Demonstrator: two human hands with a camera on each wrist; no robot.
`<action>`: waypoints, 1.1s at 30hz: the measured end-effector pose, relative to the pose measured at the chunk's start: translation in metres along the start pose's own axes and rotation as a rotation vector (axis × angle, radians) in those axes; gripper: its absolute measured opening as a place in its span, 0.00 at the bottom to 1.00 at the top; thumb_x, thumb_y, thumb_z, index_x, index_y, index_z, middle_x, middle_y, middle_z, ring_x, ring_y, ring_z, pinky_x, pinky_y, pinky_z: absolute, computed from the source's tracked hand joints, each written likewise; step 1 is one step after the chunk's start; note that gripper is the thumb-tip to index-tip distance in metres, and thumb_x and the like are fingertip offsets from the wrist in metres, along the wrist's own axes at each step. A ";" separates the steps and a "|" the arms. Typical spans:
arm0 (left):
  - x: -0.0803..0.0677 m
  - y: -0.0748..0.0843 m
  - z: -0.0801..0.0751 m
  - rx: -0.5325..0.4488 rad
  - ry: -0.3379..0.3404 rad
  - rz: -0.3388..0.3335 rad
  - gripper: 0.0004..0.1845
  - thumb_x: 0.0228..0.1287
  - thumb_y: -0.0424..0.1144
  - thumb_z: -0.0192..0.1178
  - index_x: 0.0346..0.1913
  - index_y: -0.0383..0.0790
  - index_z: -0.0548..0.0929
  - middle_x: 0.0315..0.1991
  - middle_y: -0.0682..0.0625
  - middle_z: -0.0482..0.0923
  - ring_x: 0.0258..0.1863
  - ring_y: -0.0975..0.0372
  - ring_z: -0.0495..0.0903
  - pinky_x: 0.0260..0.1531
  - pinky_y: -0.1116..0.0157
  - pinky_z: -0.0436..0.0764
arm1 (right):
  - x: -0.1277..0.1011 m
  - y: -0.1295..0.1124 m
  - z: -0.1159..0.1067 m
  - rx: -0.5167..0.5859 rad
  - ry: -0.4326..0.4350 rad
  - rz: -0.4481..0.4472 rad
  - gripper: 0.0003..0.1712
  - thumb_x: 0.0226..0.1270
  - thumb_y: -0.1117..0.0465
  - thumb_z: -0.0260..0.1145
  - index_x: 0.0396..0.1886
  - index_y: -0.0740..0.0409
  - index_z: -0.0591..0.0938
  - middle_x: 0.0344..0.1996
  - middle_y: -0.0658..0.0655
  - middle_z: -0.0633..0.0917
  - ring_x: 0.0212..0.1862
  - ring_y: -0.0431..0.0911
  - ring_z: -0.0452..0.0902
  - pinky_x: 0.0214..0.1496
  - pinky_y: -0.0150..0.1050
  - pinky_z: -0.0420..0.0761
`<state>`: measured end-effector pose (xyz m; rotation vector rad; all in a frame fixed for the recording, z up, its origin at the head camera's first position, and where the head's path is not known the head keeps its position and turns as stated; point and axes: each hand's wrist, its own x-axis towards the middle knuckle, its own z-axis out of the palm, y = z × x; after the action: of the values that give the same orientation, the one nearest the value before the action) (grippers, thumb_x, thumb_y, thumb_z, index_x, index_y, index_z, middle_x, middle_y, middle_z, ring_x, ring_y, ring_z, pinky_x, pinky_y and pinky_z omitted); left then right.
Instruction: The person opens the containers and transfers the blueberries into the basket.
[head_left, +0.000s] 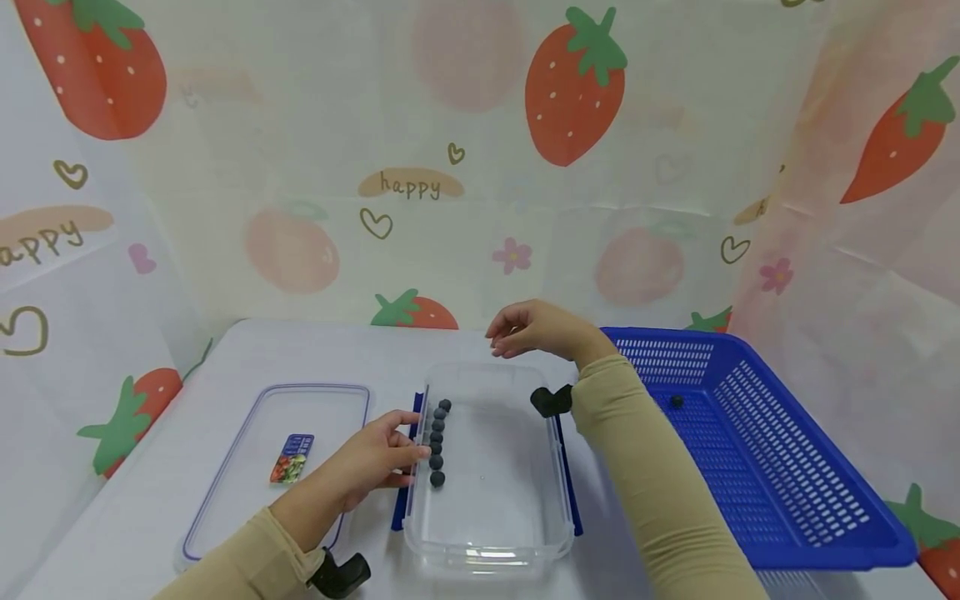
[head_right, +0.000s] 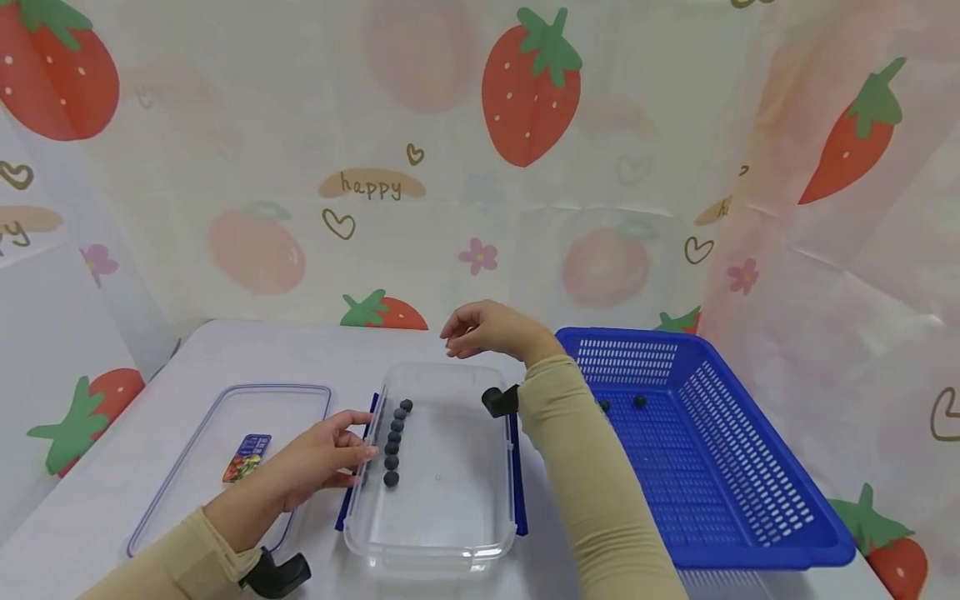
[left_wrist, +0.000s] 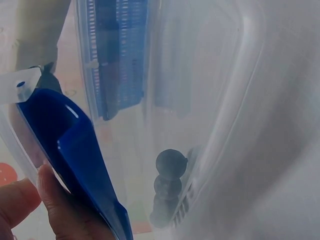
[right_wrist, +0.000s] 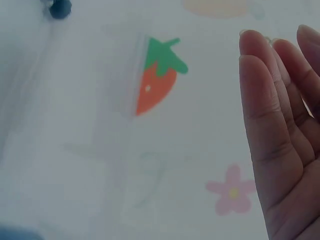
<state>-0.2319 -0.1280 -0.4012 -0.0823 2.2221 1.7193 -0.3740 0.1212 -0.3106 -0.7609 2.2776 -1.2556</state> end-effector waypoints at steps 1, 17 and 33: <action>0.000 0.000 0.000 0.001 -0.001 0.000 0.32 0.57 0.40 0.63 0.64 0.45 0.64 0.37 0.42 0.75 0.33 0.57 0.75 0.33 0.63 0.82 | 0.003 0.000 0.005 0.005 -0.008 0.000 0.11 0.59 0.66 0.64 0.42 0.62 0.79 0.38 0.61 0.81 0.46 0.57 0.78 0.48 0.40 0.79; 0.001 0.002 0.002 -0.014 -0.008 0.006 0.31 0.57 0.39 0.63 0.63 0.45 0.64 0.36 0.42 0.75 0.32 0.57 0.75 0.33 0.63 0.82 | 0.040 0.015 0.063 -0.045 -0.073 0.129 0.05 0.59 0.64 0.65 0.35 0.57 0.83 0.40 0.62 0.83 0.45 0.56 0.79 0.44 0.37 0.80; -0.001 0.002 -0.001 -0.019 -0.009 0.010 0.33 0.55 0.41 0.64 0.63 0.45 0.64 0.38 0.41 0.76 0.34 0.56 0.76 0.34 0.63 0.82 | 0.054 0.008 0.077 -0.094 -0.097 0.194 0.11 0.58 0.68 0.65 0.41 0.65 0.81 0.37 0.61 0.84 0.44 0.56 0.79 0.40 0.36 0.81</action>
<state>-0.2322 -0.1290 -0.3990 -0.0682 2.2039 1.7423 -0.3705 0.0418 -0.3613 -0.6015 2.2826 -1.0087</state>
